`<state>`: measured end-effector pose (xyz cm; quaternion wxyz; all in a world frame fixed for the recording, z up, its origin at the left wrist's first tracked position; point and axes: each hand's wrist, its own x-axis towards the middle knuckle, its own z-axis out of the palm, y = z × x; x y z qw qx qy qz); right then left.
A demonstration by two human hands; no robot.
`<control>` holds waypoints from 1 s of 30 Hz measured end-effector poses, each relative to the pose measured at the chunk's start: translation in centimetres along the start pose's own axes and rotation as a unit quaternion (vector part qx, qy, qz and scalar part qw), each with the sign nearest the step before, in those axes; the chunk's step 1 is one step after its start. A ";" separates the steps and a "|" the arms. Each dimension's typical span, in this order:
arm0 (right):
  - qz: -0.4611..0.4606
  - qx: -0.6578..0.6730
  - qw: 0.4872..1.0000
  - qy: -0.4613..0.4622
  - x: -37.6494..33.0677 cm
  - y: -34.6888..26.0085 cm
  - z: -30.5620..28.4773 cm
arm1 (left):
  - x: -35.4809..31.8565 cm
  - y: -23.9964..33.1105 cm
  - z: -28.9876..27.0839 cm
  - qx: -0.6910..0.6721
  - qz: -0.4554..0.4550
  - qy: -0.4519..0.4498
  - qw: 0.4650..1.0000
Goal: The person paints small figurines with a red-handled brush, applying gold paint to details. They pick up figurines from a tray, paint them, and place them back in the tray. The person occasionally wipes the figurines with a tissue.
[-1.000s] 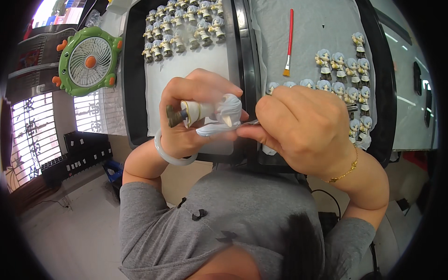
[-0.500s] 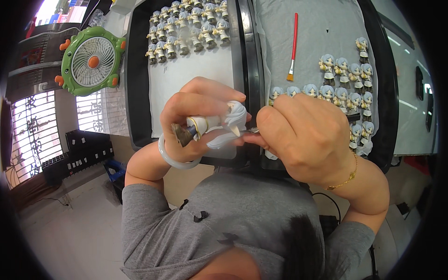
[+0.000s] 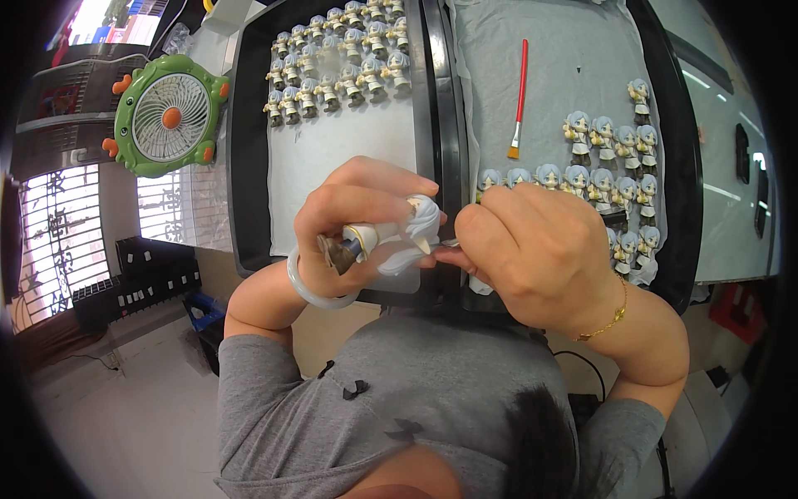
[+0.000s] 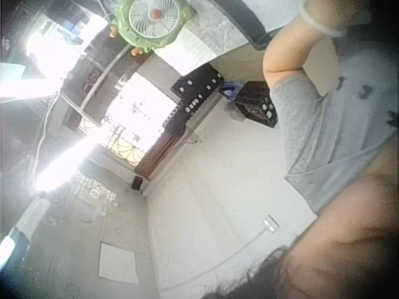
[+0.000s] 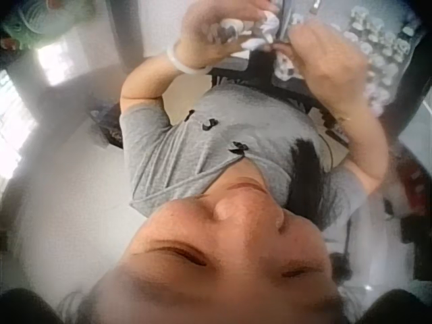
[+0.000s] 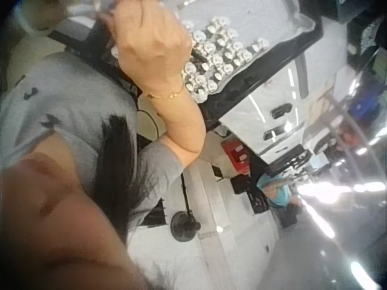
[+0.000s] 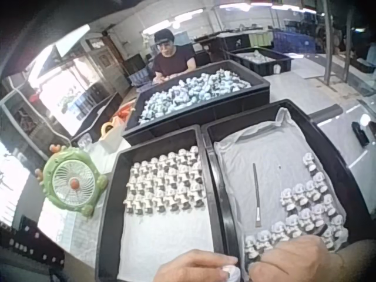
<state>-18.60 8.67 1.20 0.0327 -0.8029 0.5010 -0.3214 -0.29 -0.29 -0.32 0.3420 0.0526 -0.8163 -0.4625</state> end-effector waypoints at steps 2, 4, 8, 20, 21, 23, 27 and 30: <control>0.000 0.005 1.000 -0.014 0.0 0.1 0.0 | -0.1 0.1 0.0 -0.006 -0.007 -0.001 1.000; -0.001 0.010 0.999 -0.031 0.1 0.3 -0.1 | 0.1 0.1 -0.1 -0.005 -0.007 0.000 1.000; 0.024 0.038 0.996 -0.081 0.1 0.3 -0.4 | 0.2 0.3 -0.1 -0.015 -0.029 -0.003 0.999; 0.099 0.165 0.966 -0.174 0.2 0.8 -0.6 | 0.3 0.3 0.1 -0.029 -0.036 -0.003 0.999; 0.095 0.144 0.972 -0.160 0.1 0.7 -0.6 | 0.2 0.3 0.2 -0.032 -0.038 0.006 0.999; 0.083 0.102 0.983 -0.128 0.2 0.4 -0.6 | 0.0 0.2 0.3 -0.035 -0.042 0.024 0.998; 0.057 0.057 0.993 -0.084 0.2 0.2 -0.3 | 0.0 0.2 0.2 -0.014 -0.032 0.026 0.999; 0.053 0.047 0.995 -0.077 0.2 0.3 -0.3 | 0.0 0.0 0.3 -0.026 -0.039 0.028 0.999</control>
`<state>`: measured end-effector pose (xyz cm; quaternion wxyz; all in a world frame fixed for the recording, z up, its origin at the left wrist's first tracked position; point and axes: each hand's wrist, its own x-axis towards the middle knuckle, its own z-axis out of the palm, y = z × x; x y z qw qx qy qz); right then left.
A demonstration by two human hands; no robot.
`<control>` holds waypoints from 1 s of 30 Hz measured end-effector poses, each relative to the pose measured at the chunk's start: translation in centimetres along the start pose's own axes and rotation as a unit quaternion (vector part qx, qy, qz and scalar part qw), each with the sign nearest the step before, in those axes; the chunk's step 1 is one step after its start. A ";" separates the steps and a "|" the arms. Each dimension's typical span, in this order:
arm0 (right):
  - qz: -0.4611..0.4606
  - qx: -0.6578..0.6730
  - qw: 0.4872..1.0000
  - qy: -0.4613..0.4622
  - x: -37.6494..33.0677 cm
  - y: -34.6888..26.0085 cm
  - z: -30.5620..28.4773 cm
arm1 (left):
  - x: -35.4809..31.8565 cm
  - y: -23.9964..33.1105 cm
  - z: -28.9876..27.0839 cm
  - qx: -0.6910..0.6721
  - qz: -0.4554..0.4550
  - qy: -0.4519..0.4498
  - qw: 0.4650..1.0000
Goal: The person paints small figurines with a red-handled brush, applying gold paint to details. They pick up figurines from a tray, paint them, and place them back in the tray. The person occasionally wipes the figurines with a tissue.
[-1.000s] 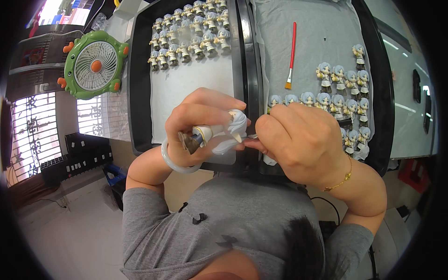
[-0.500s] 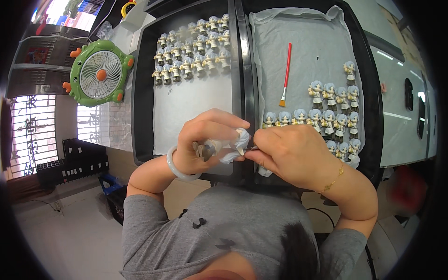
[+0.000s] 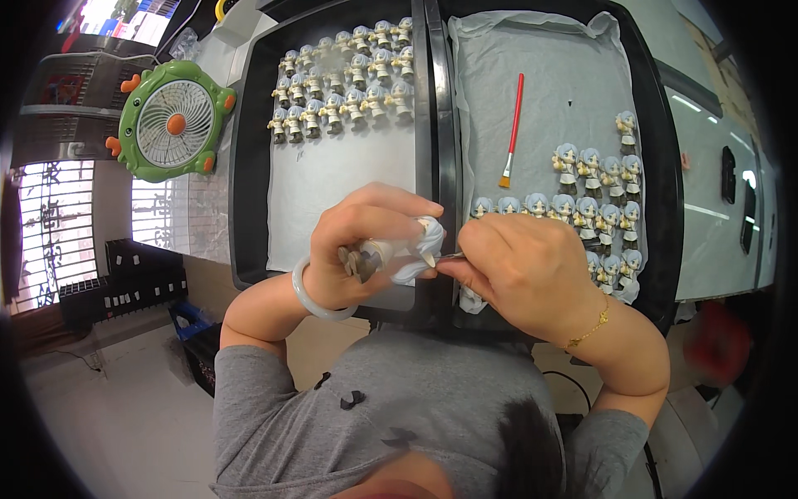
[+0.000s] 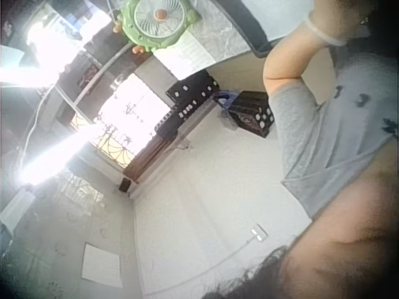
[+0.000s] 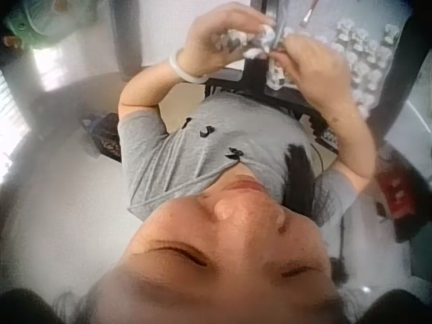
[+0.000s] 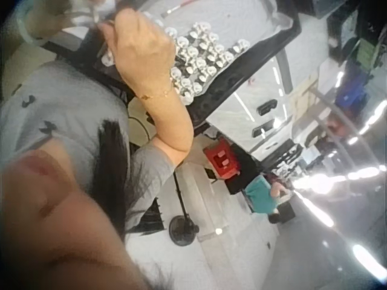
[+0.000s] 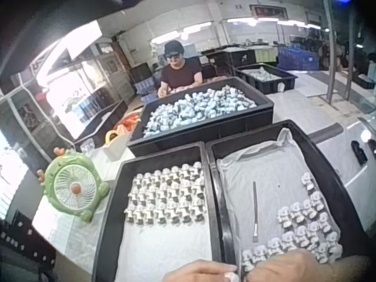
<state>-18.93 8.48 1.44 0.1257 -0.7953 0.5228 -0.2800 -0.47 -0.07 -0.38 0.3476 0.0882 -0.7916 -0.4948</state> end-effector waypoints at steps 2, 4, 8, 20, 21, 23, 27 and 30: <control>-0.001 0.001 1.000 0.001 0.0 0.0 0.1 | 0.0 0.0 0.0 -0.003 -0.004 0.003 1.000; 0.003 0.005 1.000 -0.011 0.0 0.0 0.1 | 0.0 0.1 0.0 -0.004 -0.011 -0.003 1.000; 0.024 0.045 0.996 -0.067 0.1 0.2 -0.3 | 0.0 -0.1 0.0 0.003 -0.011 -0.016 1.000; 0.035 0.062 0.997 -0.038 0.2 0.1 -0.4 | -0.2 0.1 0.0 -0.007 -0.003 0.001 1.000; 0.031 0.047 0.998 -0.030 0.1 0.1 -0.3 | -0.1 0.1 0.0 -0.003 0.001 -0.001 1.000; 0.023 0.021 0.999 -0.014 0.0 0.0 0.0 | 0.0 0.1 -0.1 0.006 0.007 -0.004 1.000; 0.017 0.014 1.000 -0.011 0.0 0.1 0.1 | 0.0 0.0 -0.1 0.006 0.004 -0.003 1.000; 0.015 0.009 1.000 -0.011 -0.1 0.2 0.2 | 0.0 0.0 0.0 0.007 0.001 -0.005 1.000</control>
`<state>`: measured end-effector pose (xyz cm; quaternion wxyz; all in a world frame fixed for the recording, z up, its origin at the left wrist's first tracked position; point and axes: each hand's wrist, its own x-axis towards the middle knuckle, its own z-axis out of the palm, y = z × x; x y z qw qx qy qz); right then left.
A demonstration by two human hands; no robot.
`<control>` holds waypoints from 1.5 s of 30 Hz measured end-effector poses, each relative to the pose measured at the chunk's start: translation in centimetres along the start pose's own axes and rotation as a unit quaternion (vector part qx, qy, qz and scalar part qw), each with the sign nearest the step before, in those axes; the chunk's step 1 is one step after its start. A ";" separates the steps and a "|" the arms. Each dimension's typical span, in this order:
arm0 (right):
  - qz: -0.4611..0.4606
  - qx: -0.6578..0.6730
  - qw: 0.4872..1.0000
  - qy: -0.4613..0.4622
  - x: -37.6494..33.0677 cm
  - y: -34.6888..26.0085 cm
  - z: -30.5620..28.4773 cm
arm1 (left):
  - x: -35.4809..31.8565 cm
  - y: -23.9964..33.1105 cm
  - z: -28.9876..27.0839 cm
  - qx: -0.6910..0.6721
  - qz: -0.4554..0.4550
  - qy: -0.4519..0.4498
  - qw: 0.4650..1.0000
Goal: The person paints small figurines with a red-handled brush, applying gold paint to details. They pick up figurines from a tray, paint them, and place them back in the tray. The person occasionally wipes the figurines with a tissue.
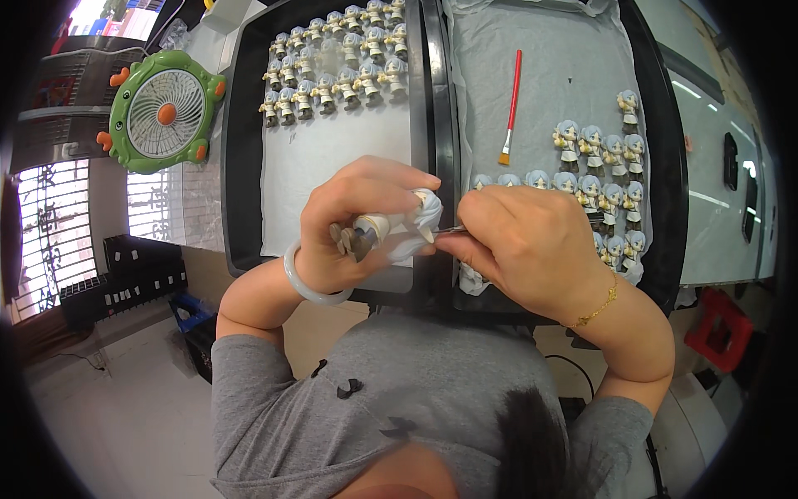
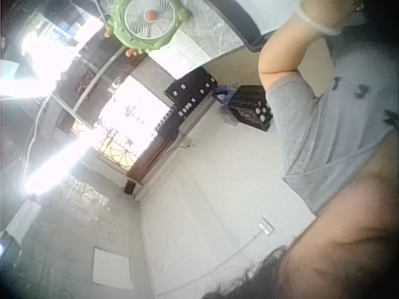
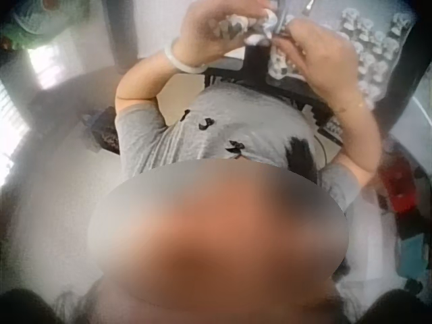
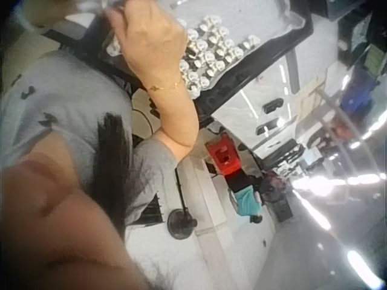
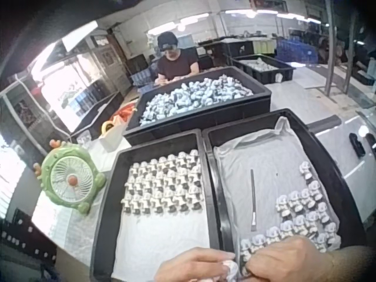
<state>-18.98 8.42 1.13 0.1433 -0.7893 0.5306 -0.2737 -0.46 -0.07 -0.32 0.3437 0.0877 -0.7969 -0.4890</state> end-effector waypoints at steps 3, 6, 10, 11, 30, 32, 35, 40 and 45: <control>-0.004 -0.007 1.000 -0.004 0.0 0.0 0.0 | 0.0 -0.1 0.0 0.002 0.002 0.000 1.000; -0.002 -0.002 1.000 -0.008 0.1 0.0 -0.1 | 0.0 -0.2 0.0 -0.001 0.001 -0.003 1.000; 0.005 0.028 0.999 -0.033 0.1 0.0 -0.2 | -0.1 -0.3 0.0 -0.005 -0.005 -0.012 1.000; 0.007 0.037 0.998 -0.040 0.0 0.0 -0.3 | -0.1 -0.3 0.0 -0.005 -0.006 -0.016 1.000; -0.008 0.000 1.000 0.010 -0.1 -0.3 0.1 | 0.0 0.0 -0.1 0.024 0.027 -0.003 0.999; -0.007 -0.003 1.000 0.011 -0.1 -0.3 0.1 | 0.0 0.0 0.0 0.024 0.021 -0.001 1.000; -0.009 -0.002 1.000 0.008 -0.1 -0.2 0.1 | 0.0 0.1 -0.1 0.036 0.019 -0.004 0.999; -0.013 -0.009 1.000 0.013 -0.1 -0.2 0.2 | 0.0 0.1 -0.1 0.032 0.018 -0.006 0.999; -0.021 -0.012 1.000 0.016 -0.1 -0.2 0.1 | 0.0 0.2 -0.2 0.029 0.014 -0.008 0.999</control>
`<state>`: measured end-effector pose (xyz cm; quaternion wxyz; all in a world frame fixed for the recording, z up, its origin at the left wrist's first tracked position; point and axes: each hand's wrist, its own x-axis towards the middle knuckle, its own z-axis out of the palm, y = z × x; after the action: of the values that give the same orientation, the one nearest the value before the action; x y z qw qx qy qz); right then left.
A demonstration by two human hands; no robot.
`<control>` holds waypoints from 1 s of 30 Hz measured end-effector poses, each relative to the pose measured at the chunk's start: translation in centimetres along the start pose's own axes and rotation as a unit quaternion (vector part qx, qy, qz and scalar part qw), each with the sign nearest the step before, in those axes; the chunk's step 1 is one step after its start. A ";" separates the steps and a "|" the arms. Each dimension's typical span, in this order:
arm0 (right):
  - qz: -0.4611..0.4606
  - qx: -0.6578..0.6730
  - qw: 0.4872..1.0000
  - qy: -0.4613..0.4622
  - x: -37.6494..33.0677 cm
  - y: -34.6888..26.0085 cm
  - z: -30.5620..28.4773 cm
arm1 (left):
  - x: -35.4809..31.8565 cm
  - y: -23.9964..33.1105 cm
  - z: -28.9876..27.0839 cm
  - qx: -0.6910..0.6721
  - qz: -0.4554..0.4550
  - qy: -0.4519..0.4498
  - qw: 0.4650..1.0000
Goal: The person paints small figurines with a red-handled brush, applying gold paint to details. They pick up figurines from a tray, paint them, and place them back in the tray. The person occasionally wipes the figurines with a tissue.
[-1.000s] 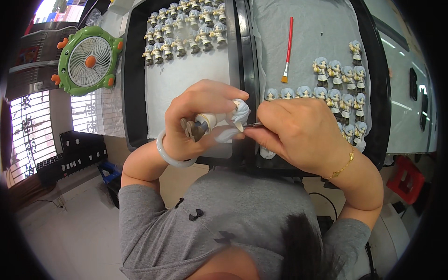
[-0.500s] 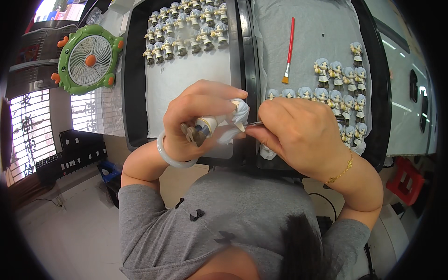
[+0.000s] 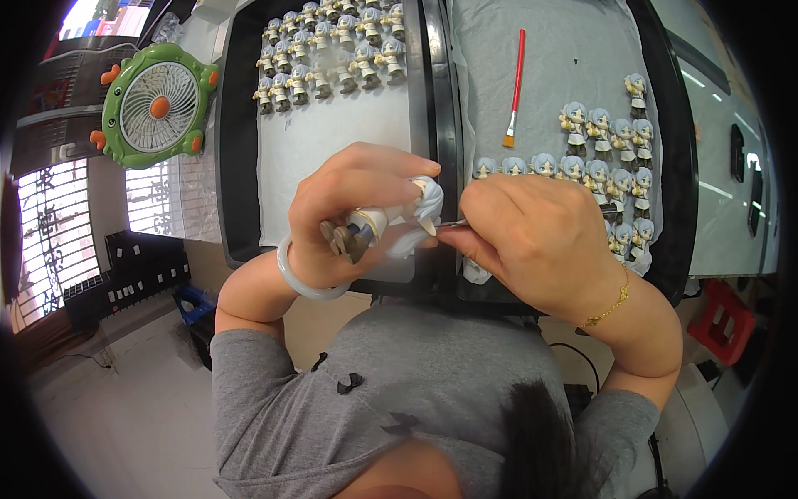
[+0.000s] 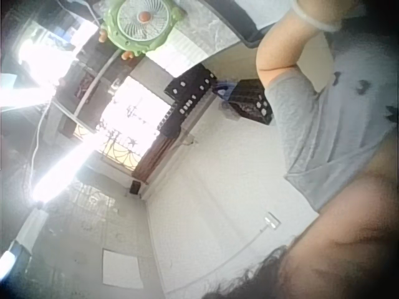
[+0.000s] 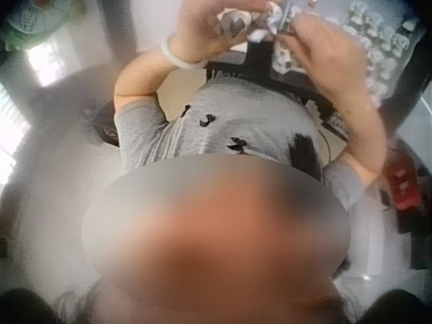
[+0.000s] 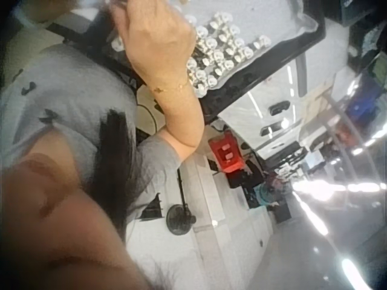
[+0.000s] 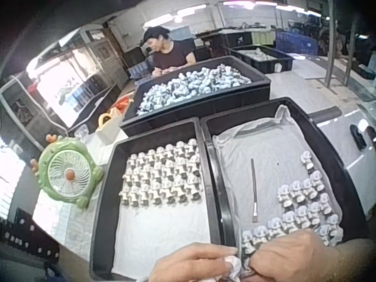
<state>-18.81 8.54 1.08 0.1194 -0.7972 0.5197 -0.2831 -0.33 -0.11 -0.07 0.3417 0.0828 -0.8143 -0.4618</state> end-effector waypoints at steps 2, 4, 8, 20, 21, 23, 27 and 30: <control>-0.001 -0.004 1.000 0.003 0.0 0.0 0.0 | 0.0 0.0 0.0 0.000 0.003 0.000 1.000; -0.001 -0.003 1.000 0.003 0.1 0.0 0.0 | 0.0 0.0 0.0 -0.002 -0.003 -0.001 1.000; 0.003 -0.002 1.000 0.000 0.1 0.0 0.0 | 0.0 0.0 0.0 0.010 -0.001 -0.002 1.000; 0.020 0.032 0.998 -0.055 0.1 0.3 -0.2 | 0.1 -0.1 0.1 0.019 -0.014 -0.027 0.999; 0.023 0.048 0.997 -0.061 0.1 0.4 -0.1 | 0.0 -0.1 0.1 0.004 -0.025 -0.026 0.999; 0.030 0.077 0.994 -0.072 0.1 0.9 0.1 | -0.2 -0.3 0.3 -0.026 -0.044 -0.024 0.998; 0.143 0.155 0.973 -0.097 1.1 2.4 -1.1 | -0.6 -1.1 0.5 -0.039 -0.076 0.048 0.995; 0.264 0.032 0.964 -0.029 1.6 6.6 -0.2 | -0.1 -1.3 0.3 -0.056 -0.098 0.102 0.988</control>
<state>-23.48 4.33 -1.41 0.2300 -0.6356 0.6986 -0.2347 -0.64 -0.57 -1.24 0.3806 0.1896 -0.7358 -0.5271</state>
